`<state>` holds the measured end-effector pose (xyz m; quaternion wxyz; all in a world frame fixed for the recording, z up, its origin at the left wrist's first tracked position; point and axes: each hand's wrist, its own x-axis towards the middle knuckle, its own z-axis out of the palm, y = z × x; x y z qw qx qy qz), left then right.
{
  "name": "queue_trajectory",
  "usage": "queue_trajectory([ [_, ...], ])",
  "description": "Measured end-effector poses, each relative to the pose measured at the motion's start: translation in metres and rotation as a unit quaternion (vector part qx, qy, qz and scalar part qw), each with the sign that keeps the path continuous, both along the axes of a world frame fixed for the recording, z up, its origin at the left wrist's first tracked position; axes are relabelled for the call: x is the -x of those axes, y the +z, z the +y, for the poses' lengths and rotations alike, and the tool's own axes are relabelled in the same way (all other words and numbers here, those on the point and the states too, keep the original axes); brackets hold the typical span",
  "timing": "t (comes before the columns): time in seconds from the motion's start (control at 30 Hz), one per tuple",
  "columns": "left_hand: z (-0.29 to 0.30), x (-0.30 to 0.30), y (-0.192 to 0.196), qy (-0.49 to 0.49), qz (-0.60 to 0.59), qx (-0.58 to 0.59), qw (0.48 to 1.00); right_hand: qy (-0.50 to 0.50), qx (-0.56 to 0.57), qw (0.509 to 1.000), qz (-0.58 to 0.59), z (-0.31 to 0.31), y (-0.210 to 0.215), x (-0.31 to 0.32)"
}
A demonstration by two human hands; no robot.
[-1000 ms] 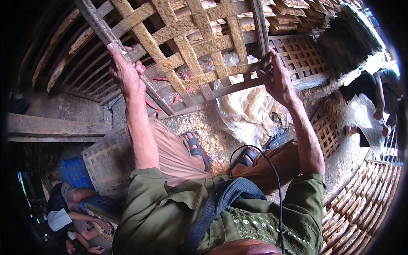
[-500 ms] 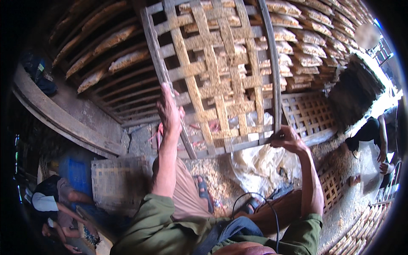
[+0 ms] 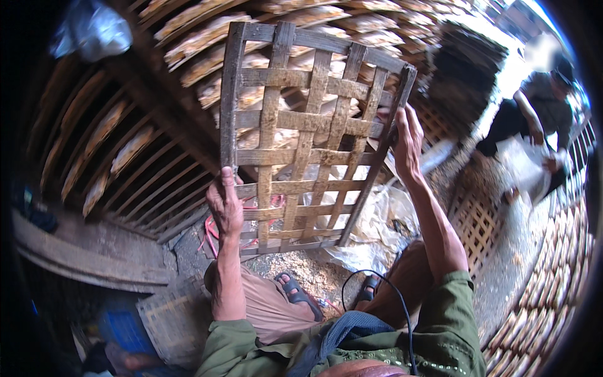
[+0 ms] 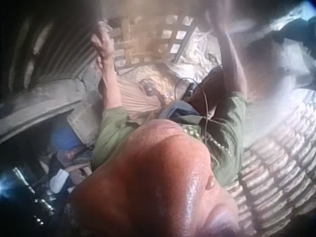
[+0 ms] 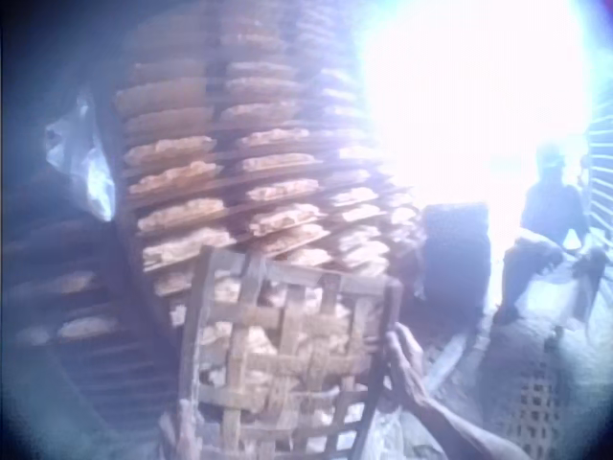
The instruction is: The person assembles a wooden lattice tray by hand, inserting and adjusting slats into a frame. They then place the assembled tray onto a rack and handle a plastic bag containing granular material.
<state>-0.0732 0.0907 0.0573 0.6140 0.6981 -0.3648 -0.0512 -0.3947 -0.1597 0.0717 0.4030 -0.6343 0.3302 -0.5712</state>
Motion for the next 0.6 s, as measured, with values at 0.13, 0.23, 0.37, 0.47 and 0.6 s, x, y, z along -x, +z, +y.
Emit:
queue_trajectory([
  [0.13,-0.009,0.007,-0.003,-0.044,-0.082,0.003,0.996,-0.063,0.051,0.990,-0.112,-0.028,0.006,0.030],
  [0.23,-0.009,0.008,-0.001,-0.053,-0.089,-0.017,0.994,0.038,0.052,0.985,-0.159,-0.052,-0.007,0.053],
  [0.37,-0.008,-0.002,-0.001,-0.043,-0.103,-0.010,0.994,0.056,-0.008,0.986,-0.158,-0.045,-0.005,0.062],
  [0.47,-0.010,-0.007,-0.003,-0.048,-0.109,-0.004,0.993,0.020,0.016,0.994,-0.109,-0.063,-0.015,0.069],
  [0.6,-0.004,-0.012,0.001,-0.036,-0.120,-0.014,0.992,0.081,-0.041,0.980,-0.175,-0.048,-0.010,0.056],
])
